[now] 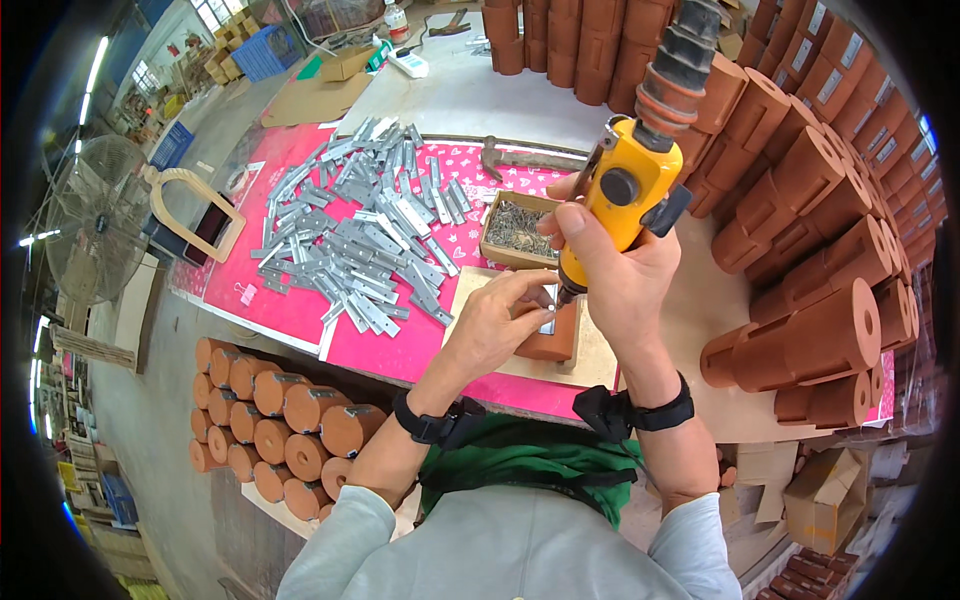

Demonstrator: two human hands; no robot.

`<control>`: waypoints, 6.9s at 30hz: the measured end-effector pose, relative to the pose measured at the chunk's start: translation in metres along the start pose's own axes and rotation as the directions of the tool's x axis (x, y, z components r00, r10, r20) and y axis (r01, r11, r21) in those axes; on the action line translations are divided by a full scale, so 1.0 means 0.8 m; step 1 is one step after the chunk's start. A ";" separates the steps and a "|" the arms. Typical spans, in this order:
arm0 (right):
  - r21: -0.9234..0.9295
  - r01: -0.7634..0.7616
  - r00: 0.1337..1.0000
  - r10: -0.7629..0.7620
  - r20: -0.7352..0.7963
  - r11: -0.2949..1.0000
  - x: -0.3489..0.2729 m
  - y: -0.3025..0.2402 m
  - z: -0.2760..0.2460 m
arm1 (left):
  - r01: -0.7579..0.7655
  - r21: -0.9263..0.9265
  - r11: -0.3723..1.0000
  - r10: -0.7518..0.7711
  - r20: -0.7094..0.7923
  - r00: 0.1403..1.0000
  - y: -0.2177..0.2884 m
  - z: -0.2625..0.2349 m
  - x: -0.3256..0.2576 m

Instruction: Installing metal hinges onto wooden cylindrical components using a power screwdriver.

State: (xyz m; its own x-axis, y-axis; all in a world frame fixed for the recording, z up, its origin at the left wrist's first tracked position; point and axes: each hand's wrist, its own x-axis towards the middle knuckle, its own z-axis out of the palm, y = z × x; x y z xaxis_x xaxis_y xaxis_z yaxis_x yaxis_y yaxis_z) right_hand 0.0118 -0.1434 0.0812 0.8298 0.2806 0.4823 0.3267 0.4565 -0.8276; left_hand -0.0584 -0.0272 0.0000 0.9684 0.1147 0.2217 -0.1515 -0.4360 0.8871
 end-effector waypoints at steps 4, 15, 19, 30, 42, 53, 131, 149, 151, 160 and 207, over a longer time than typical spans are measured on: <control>0.014 -0.019 1.000 0.019 0.001 1.000 -0.004 0.003 0.006 | 0.041 -0.075 0.996 -0.039 0.019 0.999 0.002 -0.001 -0.005; -0.024 0.009 1.000 -0.008 0.020 1.000 -0.004 0.006 0.006 | -0.009 -0.013 1.000 0.009 0.017 1.000 -0.006 0.000 -0.005; 0.006 -0.002 1.000 0.002 -0.008 1.000 -0.006 0.004 0.010 | -0.034 0.011 0.999 0.034 -0.004 0.999 -0.007 0.003 -0.007; -0.052 0.037 0.999 -0.035 0.027 0.998 -0.008 0.023 0.001 | -0.098 0.142 0.985 0.101 -0.013 0.995 -0.008 0.001 -0.004; -0.089 0.028 0.998 -0.023 0.058 0.996 -0.009 0.030 -0.004 | -0.055 0.138 0.989 0.054 0.011 0.998 -0.006 0.001 -0.002; -0.131 0.022 0.997 -0.011 0.081 0.991 -0.014 0.034 -0.007 | -0.018 0.046 0.999 0.011 0.150 0.989 -0.014 -0.002 -0.001; -0.188 -0.125 0.992 0.122 -0.030 0.974 -0.037 0.016 -0.071 | -0.116 0.214 0.970 -0.007 0.499 0.866 -0.033 -0.041 0.012; -0.149 -0.156 0.988 0.153 -0.032 0.976 -0.037 0.018 -0.066 | -0.102 0.774 0.625 -0.173 0.264 0.949 -0.142 -0.111 0.069; -0.173 -0.160 0.987 0.158 -0.022 0.972 -0.038 0.018 -0.069 | -0.073 0.807 0.586 -0.256 0.270 0.928 -0.124 -0.103 0.083; -0.200 -0.154 0.988 0.152 -0.024 0.968 -0.040 0.008 -0.072 | -0.193 0.859 0.474 -0.288 0.358 0.888 -0.126 -0.111 0.096; -0.186 -0.167 0.986 0.169 -0.006 0.968 -0.035 0.018 -0.067 | -0.191 0.335 0.923 0.088 0.299 0.950 -0.055 -0.028 0.086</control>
State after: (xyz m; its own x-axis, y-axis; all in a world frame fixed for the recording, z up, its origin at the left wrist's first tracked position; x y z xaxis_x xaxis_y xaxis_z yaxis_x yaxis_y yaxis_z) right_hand 0.0176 -0.1902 0.0401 0.8756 0.3488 0.3343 0.2622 0.2381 -0.9352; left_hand 0.0103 0.0201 -0.0144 0.9660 -0.1965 0.1679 -0.2584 -0.7232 0.6405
